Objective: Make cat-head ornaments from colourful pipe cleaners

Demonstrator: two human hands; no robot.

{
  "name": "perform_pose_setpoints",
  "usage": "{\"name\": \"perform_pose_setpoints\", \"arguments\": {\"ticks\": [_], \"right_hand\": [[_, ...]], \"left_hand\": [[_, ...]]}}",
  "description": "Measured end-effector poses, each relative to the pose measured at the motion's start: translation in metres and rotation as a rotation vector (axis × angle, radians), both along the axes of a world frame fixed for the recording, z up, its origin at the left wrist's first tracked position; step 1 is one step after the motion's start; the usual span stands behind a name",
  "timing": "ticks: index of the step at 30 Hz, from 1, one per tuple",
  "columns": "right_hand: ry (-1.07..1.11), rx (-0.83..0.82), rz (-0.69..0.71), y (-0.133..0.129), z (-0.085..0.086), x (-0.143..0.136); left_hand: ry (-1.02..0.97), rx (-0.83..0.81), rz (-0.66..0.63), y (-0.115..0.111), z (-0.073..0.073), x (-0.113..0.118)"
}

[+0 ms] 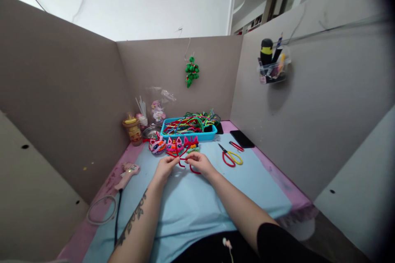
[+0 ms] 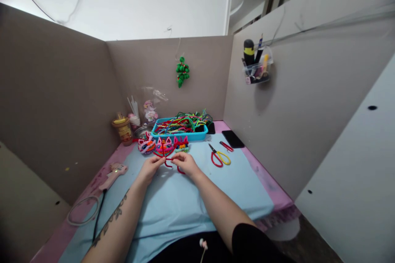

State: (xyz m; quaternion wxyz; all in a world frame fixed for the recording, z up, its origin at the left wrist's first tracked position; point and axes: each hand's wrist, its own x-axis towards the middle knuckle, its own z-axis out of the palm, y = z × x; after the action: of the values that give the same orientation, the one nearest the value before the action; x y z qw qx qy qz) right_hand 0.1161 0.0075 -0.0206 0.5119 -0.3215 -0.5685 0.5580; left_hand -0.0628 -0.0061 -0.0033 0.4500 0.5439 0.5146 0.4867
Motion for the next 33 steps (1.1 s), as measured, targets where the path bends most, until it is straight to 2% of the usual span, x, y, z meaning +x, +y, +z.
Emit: {"name": "perform_pose_setpoints", "arguments": {"ticks": [7, 12, 16, 26, 33], "right_hand": [[-0.291, 0.235, -0.161, -0.001, -0.001, 0.000], [-0.379, 0.333, -0.240, -0.004, 0.000, -0.002], [-0.422, 0.380, -0.243, -0.007, 0.002, -0.004], [-0.387, 0.300, -0.242, -0.011, 0.006, -0.006], [-0.243, 0.197, -0.111, -0.009, 0.004, -0.005]], "left_hand": [[0.009, 0.007, -0.045, -0.003, 0.002, 0.003], [-0.024, -0.007, -0.143, -0.006, 0.004, 0.011], [0.031, 0.005, -0.133, -0.006, 0.002, 0.014], [0.080, 0.100, -0.096, -0.004, 0.001, 0.012], [0.029, 0.030, -0.111, -0.005, 0.000, 0.013]]}}
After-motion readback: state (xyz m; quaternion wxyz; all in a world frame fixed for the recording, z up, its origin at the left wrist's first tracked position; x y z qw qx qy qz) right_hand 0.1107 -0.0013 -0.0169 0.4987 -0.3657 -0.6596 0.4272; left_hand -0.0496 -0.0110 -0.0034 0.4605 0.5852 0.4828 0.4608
